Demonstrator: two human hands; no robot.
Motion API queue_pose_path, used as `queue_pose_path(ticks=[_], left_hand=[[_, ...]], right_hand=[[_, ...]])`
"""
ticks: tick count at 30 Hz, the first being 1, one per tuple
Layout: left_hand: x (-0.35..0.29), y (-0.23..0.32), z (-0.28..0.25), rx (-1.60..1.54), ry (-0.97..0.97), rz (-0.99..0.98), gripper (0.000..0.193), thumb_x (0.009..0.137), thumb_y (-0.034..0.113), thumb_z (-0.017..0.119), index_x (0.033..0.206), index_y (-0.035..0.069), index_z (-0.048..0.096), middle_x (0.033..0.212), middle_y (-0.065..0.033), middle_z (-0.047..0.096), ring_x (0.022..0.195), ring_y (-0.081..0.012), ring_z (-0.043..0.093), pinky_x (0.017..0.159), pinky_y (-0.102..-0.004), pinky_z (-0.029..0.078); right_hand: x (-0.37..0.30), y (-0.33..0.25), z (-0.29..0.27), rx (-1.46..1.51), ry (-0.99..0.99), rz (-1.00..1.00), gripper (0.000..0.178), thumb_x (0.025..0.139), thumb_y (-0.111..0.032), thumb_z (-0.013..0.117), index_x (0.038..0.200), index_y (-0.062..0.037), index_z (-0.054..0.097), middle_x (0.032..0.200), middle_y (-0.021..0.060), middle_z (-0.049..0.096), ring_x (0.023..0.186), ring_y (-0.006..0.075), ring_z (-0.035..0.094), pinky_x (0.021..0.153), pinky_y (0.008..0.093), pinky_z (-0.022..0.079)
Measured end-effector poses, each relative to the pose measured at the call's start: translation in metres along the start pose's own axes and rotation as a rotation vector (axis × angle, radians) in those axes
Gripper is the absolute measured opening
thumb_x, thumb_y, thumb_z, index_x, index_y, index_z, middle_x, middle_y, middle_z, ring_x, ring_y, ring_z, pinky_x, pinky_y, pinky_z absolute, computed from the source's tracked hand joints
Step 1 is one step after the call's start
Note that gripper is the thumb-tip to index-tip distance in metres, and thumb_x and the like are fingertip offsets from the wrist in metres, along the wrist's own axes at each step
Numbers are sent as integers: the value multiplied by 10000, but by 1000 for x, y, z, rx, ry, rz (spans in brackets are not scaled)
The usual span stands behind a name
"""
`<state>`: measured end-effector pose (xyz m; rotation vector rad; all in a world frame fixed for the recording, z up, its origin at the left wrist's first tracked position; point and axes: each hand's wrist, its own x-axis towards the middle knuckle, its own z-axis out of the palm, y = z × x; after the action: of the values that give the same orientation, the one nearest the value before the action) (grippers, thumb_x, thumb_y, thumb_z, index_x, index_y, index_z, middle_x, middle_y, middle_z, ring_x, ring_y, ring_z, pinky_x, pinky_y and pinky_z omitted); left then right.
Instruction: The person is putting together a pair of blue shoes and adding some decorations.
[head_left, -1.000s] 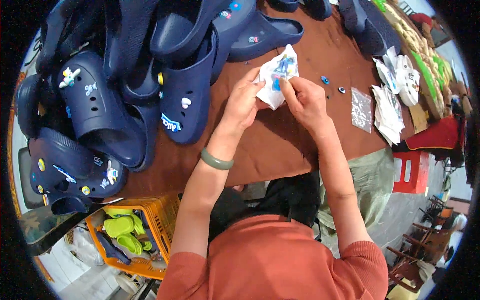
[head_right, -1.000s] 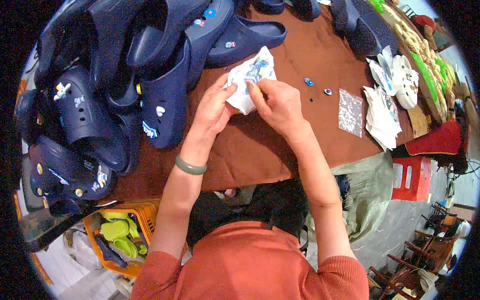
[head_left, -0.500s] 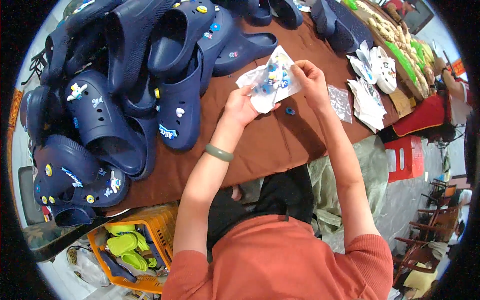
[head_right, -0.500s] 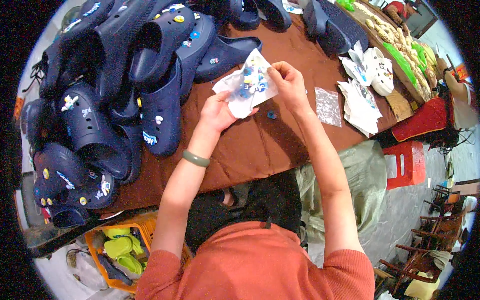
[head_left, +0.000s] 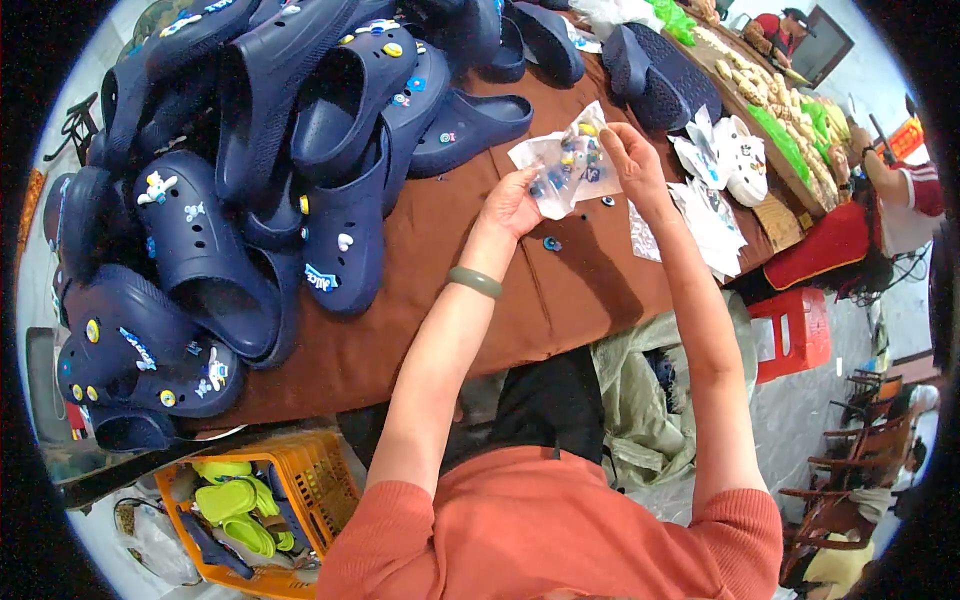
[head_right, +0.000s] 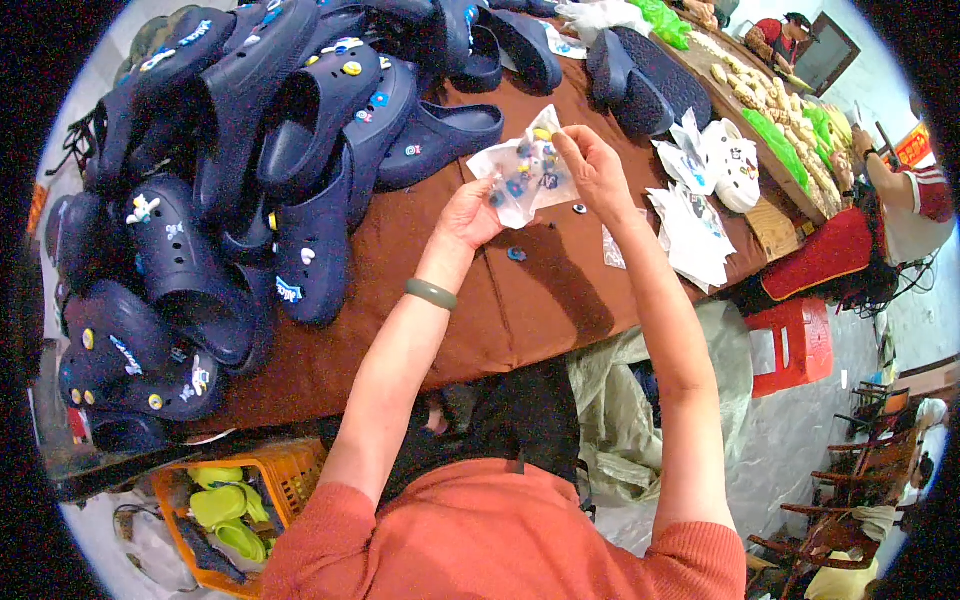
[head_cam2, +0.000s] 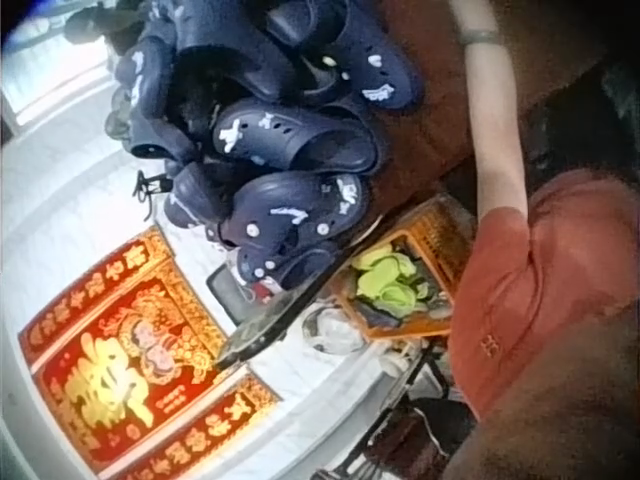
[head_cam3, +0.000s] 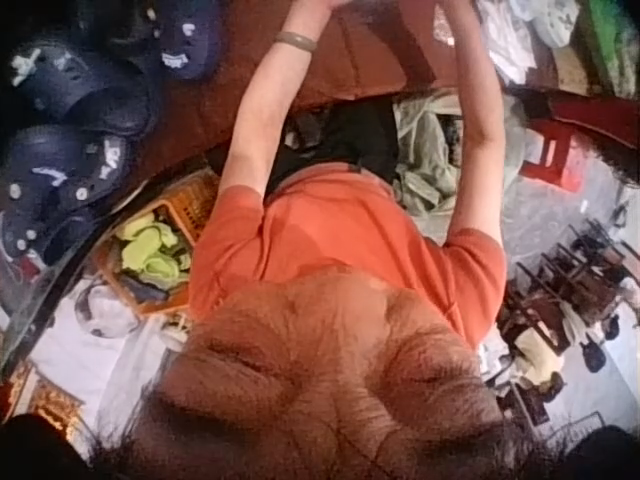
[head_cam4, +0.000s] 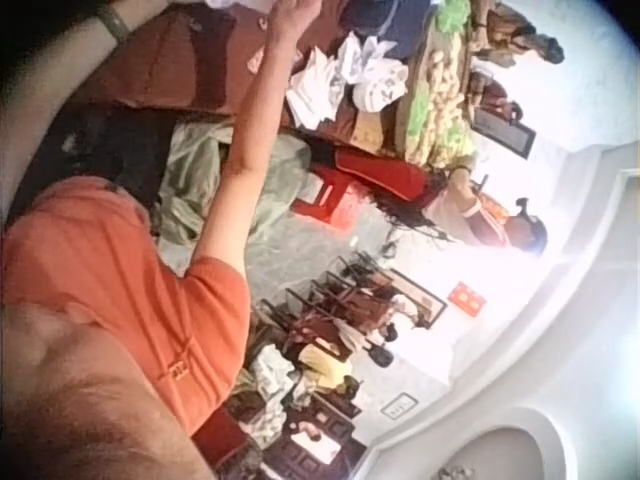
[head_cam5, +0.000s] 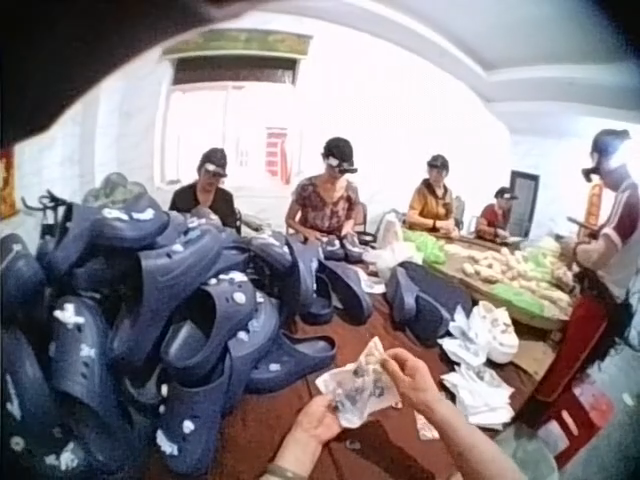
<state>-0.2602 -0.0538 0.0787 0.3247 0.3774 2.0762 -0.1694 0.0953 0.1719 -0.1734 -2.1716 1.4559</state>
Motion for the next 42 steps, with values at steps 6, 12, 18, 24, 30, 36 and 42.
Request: queue_pose_path(ticks=[6, 12, 18, 24, 30, 36, 42], left_hand=[[3, -10, -9, -33, 15, -23, 397, 932, 225, 427, 1304, 92, 382, 1279, -129, 482, 1139, -347, 495, 833, -660, 411], [-2, 0, -23, -91, 58, -40, 383, 916, 265, 473, 1272, 131, 427, 1254, -105, 493, 1112, -317, 514, 812, -625, 438], [-6, 0, -16, 96, 21, 109, 344, 876, 207, 546, 1207, 136, 486, 1141, -92, 557, 1006, -292, 578, 773, -512, 511], [-3, -6, -18, 35, 180, 162, 266, 814, 71, 605, 1077, 74, 561, 987, -79, 619, 862, -241, 632, 726, -429, 549], [-1, -15, -11, 248, 424, 271, 169, 806, 81, 616, 959, 14, 586, 889, -51, 617, 789, -164, 623, 679, -328, 548], [2, -6, -11, 235, 178, 375, 185, 824, 39, 579, 992, -22, 625, 906, -51, 641, 828, -111, 604, 736, -255, 492], [-1, -5, -10, 477, 159, 202, 252, 821, 65, 628, 1063, -3, 610, 950, -58, 655, 884, -132, 619, 776, -266, 505]], right_hand=[[11, 6, -1, -112, 143, -83, 202, 888, -166, 567, 937, 18, 635, 774, 27, 643, 702, 64, 559, 639, 222, 449], [20, 4, 7, -313, 142, -314, 143, 851, -94, 609, 943, 14, 622, 784, 102, 653, 714, 79, 586, 642, 245, 474], [24, -13, 7, -260, -42, -130, 181, 879, -148, 590, 967, 7, 624, 787, 35, 638, 725, 50, 549, 637, 222, 457], [20, -13, 8, -307, -58, -118, 198, 886, -165, 585, 964, 13, 624, 764, 5, 613, 706, 47, 533, 629, 206, 444], [20, 4, 10, -402, 70, -233, 195, 884, -158, 585, 962, 16, 627, 745, 0, 609, 687, 39, 518, 613, 200, 429], [11, 25, 15, -189, 172, -132, 200, 884, -162, 590, 961, 16, 635, 774, -11, 614, 691, 36, 516, 616, 185, 424], [7, 17, 9, -5, 128, -17, 205, 884, -178, 598, 961, 8, 636, 818, -12, 616, 710, 43, 533, 631, 185, 437]])
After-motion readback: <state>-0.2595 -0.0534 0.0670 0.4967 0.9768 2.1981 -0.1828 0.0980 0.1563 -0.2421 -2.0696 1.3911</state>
